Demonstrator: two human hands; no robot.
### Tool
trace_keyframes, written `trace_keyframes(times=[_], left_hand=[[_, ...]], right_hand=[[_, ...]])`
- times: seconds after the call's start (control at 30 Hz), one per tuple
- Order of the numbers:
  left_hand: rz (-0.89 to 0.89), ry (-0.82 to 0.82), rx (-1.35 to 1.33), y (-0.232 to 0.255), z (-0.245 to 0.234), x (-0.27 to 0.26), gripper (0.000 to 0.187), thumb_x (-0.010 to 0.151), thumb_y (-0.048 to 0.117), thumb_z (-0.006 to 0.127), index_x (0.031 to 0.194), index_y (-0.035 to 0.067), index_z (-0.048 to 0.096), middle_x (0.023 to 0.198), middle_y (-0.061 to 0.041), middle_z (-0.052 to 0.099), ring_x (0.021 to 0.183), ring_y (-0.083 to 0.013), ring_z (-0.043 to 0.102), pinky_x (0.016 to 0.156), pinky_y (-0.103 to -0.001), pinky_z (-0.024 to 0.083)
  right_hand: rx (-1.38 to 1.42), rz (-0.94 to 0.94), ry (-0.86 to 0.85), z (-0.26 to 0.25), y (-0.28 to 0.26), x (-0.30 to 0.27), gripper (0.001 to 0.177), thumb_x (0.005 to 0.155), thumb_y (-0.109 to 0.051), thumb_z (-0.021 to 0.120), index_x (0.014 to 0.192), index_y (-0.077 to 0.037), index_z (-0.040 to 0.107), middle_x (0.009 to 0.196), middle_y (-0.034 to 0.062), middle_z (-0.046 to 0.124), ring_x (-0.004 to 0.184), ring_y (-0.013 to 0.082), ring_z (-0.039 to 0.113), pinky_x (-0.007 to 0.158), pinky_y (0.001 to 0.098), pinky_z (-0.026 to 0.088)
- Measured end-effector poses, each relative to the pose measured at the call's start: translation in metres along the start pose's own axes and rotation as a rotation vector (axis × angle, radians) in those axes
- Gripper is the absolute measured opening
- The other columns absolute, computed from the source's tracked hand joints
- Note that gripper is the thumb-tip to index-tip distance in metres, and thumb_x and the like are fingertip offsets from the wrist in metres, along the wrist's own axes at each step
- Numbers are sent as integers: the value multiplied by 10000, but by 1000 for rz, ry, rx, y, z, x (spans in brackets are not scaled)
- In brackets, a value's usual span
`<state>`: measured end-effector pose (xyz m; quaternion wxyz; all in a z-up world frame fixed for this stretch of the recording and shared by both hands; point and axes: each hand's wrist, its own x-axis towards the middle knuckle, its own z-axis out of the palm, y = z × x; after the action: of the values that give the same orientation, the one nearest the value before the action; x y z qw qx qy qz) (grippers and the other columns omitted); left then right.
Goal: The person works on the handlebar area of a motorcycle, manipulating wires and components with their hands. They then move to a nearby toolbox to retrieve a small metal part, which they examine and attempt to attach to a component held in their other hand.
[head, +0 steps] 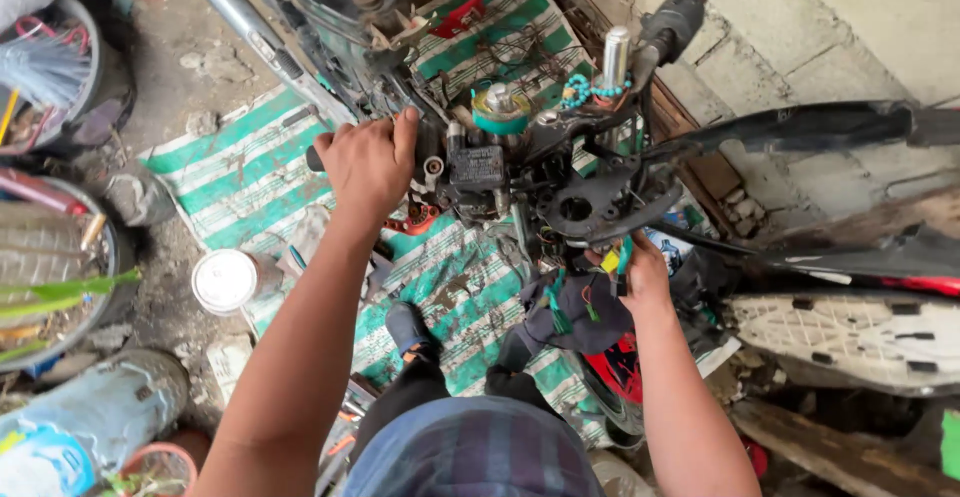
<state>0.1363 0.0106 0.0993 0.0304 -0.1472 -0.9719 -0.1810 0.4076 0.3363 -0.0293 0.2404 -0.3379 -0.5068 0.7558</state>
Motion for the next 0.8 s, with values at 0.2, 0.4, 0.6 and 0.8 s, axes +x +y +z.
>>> trace_keyframes(times=[0.2,0.4,0.6,0.8], left_hand=[[-175,-69,76,50,-25,-34,951,1121,857,132,947,175,772,957,-158,808,1072,-429,752,1046,-575,384],[-82,-44,-124,91,-75,-80,814,1085,816,507,1381,80,692,1174,-242,775,1205,-484,699,1116,-625,337],[-64,-13,-211,76,-64,-85,772,1011,818,649,1472,200,613,1264,-81,732,1290,-362,679,1176,-527,370],[101,55,-273,90,-77,-101,793,1024,734,719,1542,146,596,1360,-163,655,1357,-440,624,1148,-573,432]], right_hand=[[89,66,-144,-25,0,44,206,1122,-189,657,1281,-78,728,1113,100,770,1044,212,738,1008,349,570],[175,140,-228,-41,4,79,254,1140,-229,625,1320,-66,701,1160,106,771,1069,227,745,1062,353,555],[269,201,-276,-39,20,94,305,1159,-269,592,1360,-55,674,1207,113,771,1094,242,752,1117,358,540],[381,236,-243,-56,41,91,357,1177,-309,560,1399,-43,647,1253,120,772,1119,258,759,1171,362,525]])
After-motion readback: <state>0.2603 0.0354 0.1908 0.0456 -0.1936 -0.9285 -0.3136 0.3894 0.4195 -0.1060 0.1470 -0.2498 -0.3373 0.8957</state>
